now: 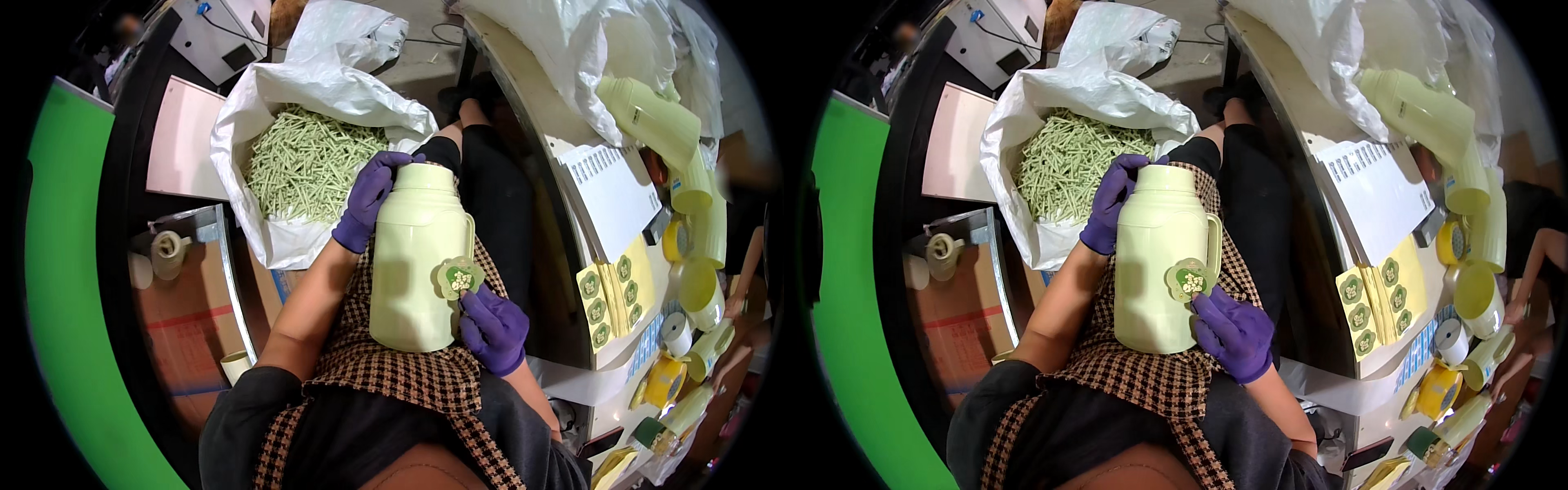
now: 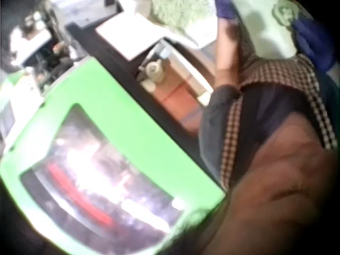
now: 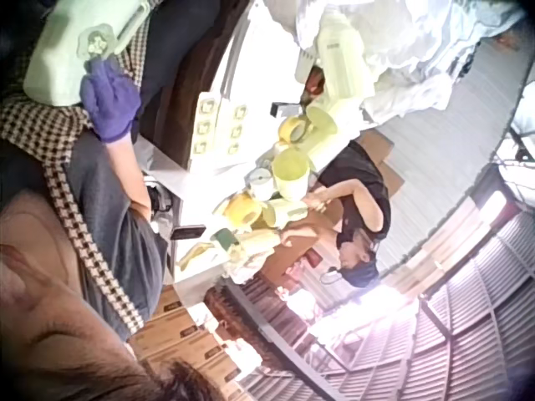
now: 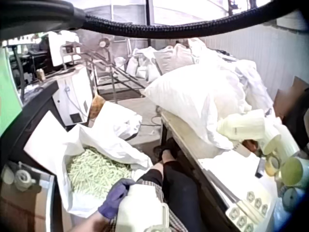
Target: The person picks up a light-colored plastic container, peels a circular label from a sheet, and applies the label to the front of the container. The person then picks up a plastic handle piece, snaps it into the top of the container, and places the completed unit into a box.
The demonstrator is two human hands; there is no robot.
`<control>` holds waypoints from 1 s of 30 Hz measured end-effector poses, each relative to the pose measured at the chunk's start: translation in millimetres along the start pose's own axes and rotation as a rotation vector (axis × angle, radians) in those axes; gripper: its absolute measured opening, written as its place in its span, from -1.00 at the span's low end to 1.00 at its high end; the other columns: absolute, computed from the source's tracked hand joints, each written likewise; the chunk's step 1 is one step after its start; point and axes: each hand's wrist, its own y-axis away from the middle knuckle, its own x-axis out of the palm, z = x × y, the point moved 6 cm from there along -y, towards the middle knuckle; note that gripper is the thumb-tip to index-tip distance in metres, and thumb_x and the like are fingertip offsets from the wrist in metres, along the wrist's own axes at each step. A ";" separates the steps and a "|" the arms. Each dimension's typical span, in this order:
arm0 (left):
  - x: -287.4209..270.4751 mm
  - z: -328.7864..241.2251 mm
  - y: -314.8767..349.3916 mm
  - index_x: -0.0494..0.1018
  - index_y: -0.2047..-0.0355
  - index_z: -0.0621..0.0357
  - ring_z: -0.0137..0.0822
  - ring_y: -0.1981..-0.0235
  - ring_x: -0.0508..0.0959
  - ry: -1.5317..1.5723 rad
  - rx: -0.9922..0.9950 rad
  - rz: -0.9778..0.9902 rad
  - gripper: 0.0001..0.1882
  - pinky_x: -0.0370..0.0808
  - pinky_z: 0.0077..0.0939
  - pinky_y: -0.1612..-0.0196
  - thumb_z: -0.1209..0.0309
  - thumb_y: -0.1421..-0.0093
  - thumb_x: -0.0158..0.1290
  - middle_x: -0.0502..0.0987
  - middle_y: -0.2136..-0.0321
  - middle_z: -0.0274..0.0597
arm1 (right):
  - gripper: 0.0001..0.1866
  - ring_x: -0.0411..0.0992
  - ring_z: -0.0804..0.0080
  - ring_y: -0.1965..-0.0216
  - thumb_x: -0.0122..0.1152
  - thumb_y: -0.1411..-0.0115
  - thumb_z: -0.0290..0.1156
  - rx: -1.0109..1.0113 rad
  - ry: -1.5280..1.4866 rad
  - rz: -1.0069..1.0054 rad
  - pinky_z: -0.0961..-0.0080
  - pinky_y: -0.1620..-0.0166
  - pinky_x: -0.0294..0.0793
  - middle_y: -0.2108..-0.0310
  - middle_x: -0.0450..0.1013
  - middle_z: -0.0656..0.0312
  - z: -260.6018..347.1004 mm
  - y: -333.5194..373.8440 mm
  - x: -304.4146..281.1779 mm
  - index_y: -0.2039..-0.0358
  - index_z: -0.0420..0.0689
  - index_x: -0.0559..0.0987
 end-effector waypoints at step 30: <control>7.0 46.6 -19.4 0.47 -0.08 0.38 -0.20 -0.04 0.58 -0.402 -0.151 -0.049 -0.64 0.46 -0.42 -0.15 0.37 -0.49 -0.16 0.57 -0.01 0.02 | 0.12 0.58 0.14 0.25 0.68 0.16 -0.14 0.293 -0.193 0.081 0.32 0.16 0.58 0.21 0.56 0.05 -41.1 35.5 -4.0 -0.37 -0.28 0.31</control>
